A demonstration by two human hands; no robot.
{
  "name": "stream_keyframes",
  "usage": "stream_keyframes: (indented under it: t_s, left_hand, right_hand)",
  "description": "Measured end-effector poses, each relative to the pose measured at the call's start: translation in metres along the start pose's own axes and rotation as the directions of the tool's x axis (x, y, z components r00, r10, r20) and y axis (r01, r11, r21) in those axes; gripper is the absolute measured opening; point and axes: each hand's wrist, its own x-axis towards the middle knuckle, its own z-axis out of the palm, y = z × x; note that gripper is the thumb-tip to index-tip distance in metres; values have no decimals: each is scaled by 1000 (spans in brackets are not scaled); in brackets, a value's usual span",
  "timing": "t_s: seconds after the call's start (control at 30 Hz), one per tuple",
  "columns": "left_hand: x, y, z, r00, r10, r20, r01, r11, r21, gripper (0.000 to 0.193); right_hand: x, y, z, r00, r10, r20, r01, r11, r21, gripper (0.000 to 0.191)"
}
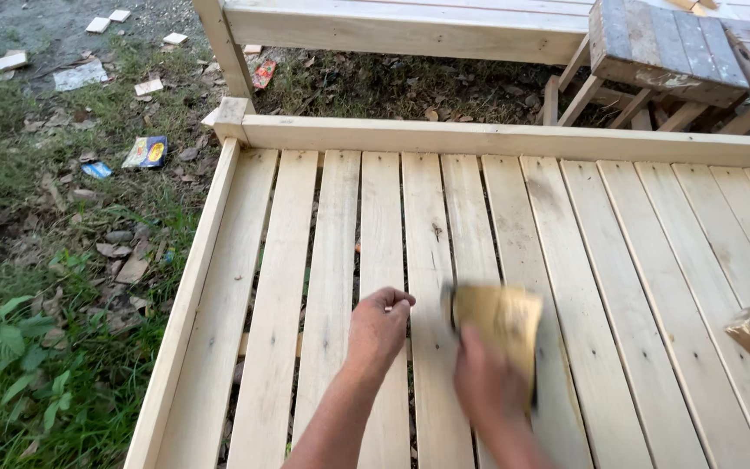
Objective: The person sands the slatted surface of a wooden bench frame by hand, rubbing sandpaper back and forth across the slats. They pause to fold and reposition the sandpaper sheet, then resume sanding different sections of the slats and the frame edge.
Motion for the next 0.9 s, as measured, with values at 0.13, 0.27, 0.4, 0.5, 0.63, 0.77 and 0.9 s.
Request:
stream_keyframes:
  t_s: [0.13, 0.27, 0.4, 0.5, 0.63, 0.77, 0.9]
  left_hand:
    - [-5, 0, 14, 973, 226, -49, -220, 969, 111, 26]
    - [-7, 1, 24, 963, 259, 74, -259, 966, -6, 36]
    - [3, 0, 25, 964, 258, 70, -257, 966, -16, 38]
    - [11, -1, 29, 968, 238, 79, -241, 970, 32, 38]
    - [20, 0, 36, 948, 319, -1, -318, 947, 51, 37]
    - [22, -1, 41, 937, 349, -30, -347, 937, 44, 34]
    - [31, -7, 40, 936, 353, -10, -351, 934, 60, 32]
  right_hand:
    - [-69, 16, 19, 999, 38, 13, -36, 991, -127, 36]
    - [21, -11, -6, 992, -34, 125, 47, 994, -100, 32]
    - [127, -51, -29, 974, 70, 216, -68, 998, -20, 22]
    - [110, -52, -33, 989, 53, 137, -57, 998, 26, 22]
    - [-9, -11, -24, 998, 45, 33, -45, 999, -12, 34]
    - [-35, 14, -14, 951, 216, 223, -223, 975, 7, 41]
    - [45, -24, -13, 993, 104, 58, -111, 985, 131, 47]
